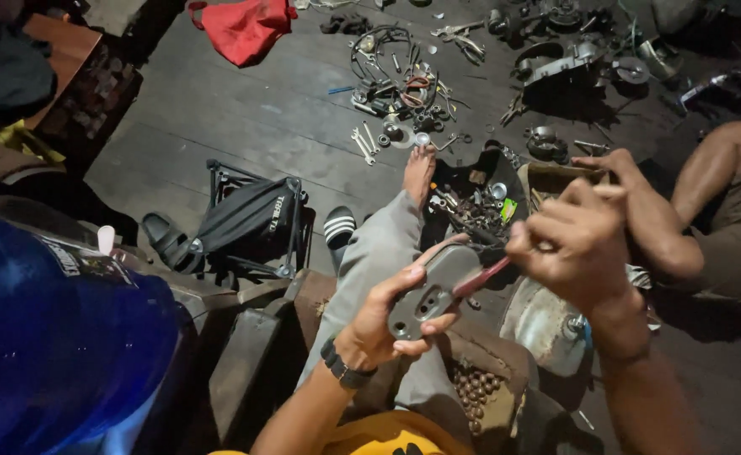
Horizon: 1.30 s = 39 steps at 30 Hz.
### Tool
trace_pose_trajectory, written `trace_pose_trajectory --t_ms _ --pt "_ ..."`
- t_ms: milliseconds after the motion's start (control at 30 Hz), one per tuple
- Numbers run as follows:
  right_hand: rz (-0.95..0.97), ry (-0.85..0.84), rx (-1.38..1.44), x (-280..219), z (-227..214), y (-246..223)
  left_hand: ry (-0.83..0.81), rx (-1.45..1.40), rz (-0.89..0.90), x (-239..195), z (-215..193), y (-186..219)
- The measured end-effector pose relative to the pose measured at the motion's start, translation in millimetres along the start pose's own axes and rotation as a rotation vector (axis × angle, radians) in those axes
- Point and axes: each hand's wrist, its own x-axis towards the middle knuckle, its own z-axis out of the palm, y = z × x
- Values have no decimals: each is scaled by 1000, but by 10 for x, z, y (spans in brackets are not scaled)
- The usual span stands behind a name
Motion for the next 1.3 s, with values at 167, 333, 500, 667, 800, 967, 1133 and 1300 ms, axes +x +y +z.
trace_pose_trajectory --t_ms 167,333,500,667,800,967,1133,1300 --pt "14 43 -44 76 -57 -73 -24 -44 26 -58 44 -25" --pt "13 41 -84 54 4 53 -17 -80 35 -98 28 -83" --pt "2 47 -1 177 -13 65 -20 -136 38 -67 -14 -41" --pt "4 103 -12 195 38 73 6 -1 62 -59 176 110" --pt "66 59 55 76 9 34 53 37 68 -109 186 -44" --pt "46 47 0 23 -60 73 21 -31 42 -83 102 -110" --pt "15 12 29 60 -103 16 5 -74 53 -63 104 -92" --pt "10 4 26 49 -127 -124 -36 -101 78 -103 113 -140"
